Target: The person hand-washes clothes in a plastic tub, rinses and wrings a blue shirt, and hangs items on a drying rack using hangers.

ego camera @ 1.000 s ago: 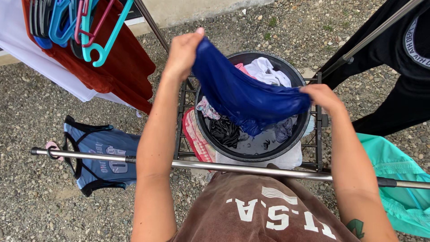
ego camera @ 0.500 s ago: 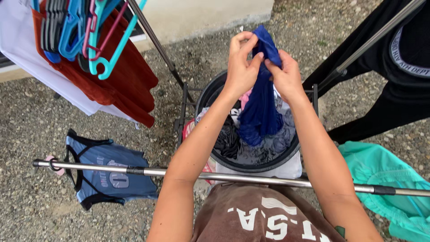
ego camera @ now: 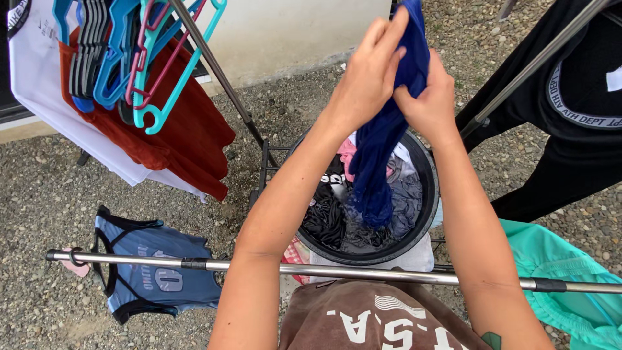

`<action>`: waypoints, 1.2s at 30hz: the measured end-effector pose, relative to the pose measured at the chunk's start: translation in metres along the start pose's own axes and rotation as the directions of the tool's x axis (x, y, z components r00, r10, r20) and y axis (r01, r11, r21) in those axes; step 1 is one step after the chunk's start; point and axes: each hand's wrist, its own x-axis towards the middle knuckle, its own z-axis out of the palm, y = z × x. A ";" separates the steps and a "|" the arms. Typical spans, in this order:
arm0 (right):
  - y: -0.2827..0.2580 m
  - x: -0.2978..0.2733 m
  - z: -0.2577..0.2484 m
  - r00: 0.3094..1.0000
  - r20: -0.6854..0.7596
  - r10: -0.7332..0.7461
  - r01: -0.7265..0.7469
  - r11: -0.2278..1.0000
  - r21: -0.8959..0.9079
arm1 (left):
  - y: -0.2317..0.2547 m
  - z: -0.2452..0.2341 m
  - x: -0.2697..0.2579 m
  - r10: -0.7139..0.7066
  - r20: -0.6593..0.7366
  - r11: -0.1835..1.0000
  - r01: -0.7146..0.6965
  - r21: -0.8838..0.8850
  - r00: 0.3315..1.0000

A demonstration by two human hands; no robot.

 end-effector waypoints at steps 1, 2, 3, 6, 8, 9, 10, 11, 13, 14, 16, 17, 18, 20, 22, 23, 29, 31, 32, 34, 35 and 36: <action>0.000 -0.002 0.002 1.000 -0.016 -0.009 0.008 0.996 -0.086 | 0.002 -0.002 0.007 0.038 -0.058 0.999 -0.037 0.022 0.998; 0.003 -0.004 0.005 0.999 -0.034 -0.023 0.017 0.985 -0.171 | 0.003 -0.006 0.014 0.082 -0.114 0.996 -0.077 0.048 0.990; 0.008 -0.007 0.008 0.998 -0.051 -0.038 0.024 0.967 -0.255 | 0.004 -0.009 0.018 0.127 -0.168 0.990 -0.116 0.075 0.978; 0.026 -0.029 0.019 0.999 -0.045 0.007 -0.021 0.951 -0.309 | 0.005 -0.021 0.021 0.189 -0.203 0.977 -0.164 0.134 0.961; 0.034 -0.051 0.030 0.995 -0.072 0.065 -0.084 0.948 -0.308 | 0.003 -0.029 0.020 0.092 -0.168 0.990 -0.072 0.118 0.981; 0.037 -0.058 0.035 0.986 -0.030 0.166 -0.167 0.925 -0.340 | 0.002 -0.032 0.020 0.042 -0.148 0.994 -0.026 0.110 0.988; 0.038 -0.063 0.038 0.963 0.008 0.269 -0.246 0.893 -0.376 | 0.001 -0.033 0.020 0.061 -0.167 0.993 -0.043 0.112 0.984; 0.038 -0.065 0.039 0.928 0.043 0.369 -0.320 0.852 -0.414 | -0.001 -0.034 0.021 0.081 -0.186 0.992 -0.060 0.114 0.979; 0.039 -0.055 0.032 0.626 0.313 0.714 -0.746 0.666 -0.029 | -0.005 -0.040 0.020 0.121 -0.234 0.984 -0.085 0.157 0.965; 0.040 -0.049 0.030 0.425 0.493 0.760 -0.896 0.432 0.106 | -0.009 -0.044 0.020 0.146 -0.262 0.976 -0.097 0.193 0.954; 0.042 -0.044 0.027 0.522 0.482 0.704 -0.847 0.494 0.195 | -0.015 -0.051 0.023 0.137 -0.317 0.971 -0.064 0.230 0.938; 0.044 -0.047 0.025 0.566 0.473 0.675 -0.820 0.521 0.238 | -0.018 -0.055 0.025 0.101 -0.346 0.973 -0.021 0.229 0.933; 0.047 -0.049 0.029 0.669 0.457 0.586 -0.742 0.555 0.376 | -0.020 -0.060 0.029 0.079 -0.379 0.973 0.012 0.233 0.922; 0.051 -0.061 0.041 0.842 0.372 0.392 -0.539 0.564 0.625 | -0.020 -0.069 0.032 0.130 -0.406 0.960 -0.012 0.280 0.905; 0.057 -0.074 0.051 0.900 0.354 0.254 -0.412 0.761 0.501 | -0.019 -0.075 0.035 0.168 -0.439 0.951 -0.028 0.308 0.883; 0.062 -0.083 0.055 0.917 0.354 0.183 -0.333 0.839 0.431 | -0.019 -0.077 0.036 0.180 -0.458 0.949 -0.032 0.313 0.870; 0.127 -0.135 0.073 0.520 0.531 0.669 -0.720 0.678 -0.150 | -0.033 -0.095 0.042 0.204 -0.550 0.946 -0.018 0.325 0.810; 0.154 -0.138 0.059 0.390 0.554 0.736 -0.881 0.474 -0.010 | -0.043 -0.107 0.036 0.212 -0.542 0.931 0.001 0.366 0.813; 0.167 -0.131 0.049 0.413 0.528 0.742 -0.906 0.391 0.160 | -0.049 -0.117 0.035 0.227 -0.535 0.915 0.010 0.403 0.814; 0.183 -0.106 0.026 0.463 0.472 0.750 -0.849 0.224 0.478 | -0.060 -0.136 0.030 0.231 -0.522 0.893 0.034 0.449 0.821; 0.186 -0.090 0.010 0.490 0.440 0.752 -0.774 0.143 0.616 | -0.064 -0.145 0.026 0.220 -0.518 0.888 0.050 0.457 0.827; 0.184 -0.074 -0.005 0.504 0.437 0.745 -0.768 0.155 0.621 | -0.067 -0.152 0.021 0.205 -0.512 0.883 0.068 0.464 0.834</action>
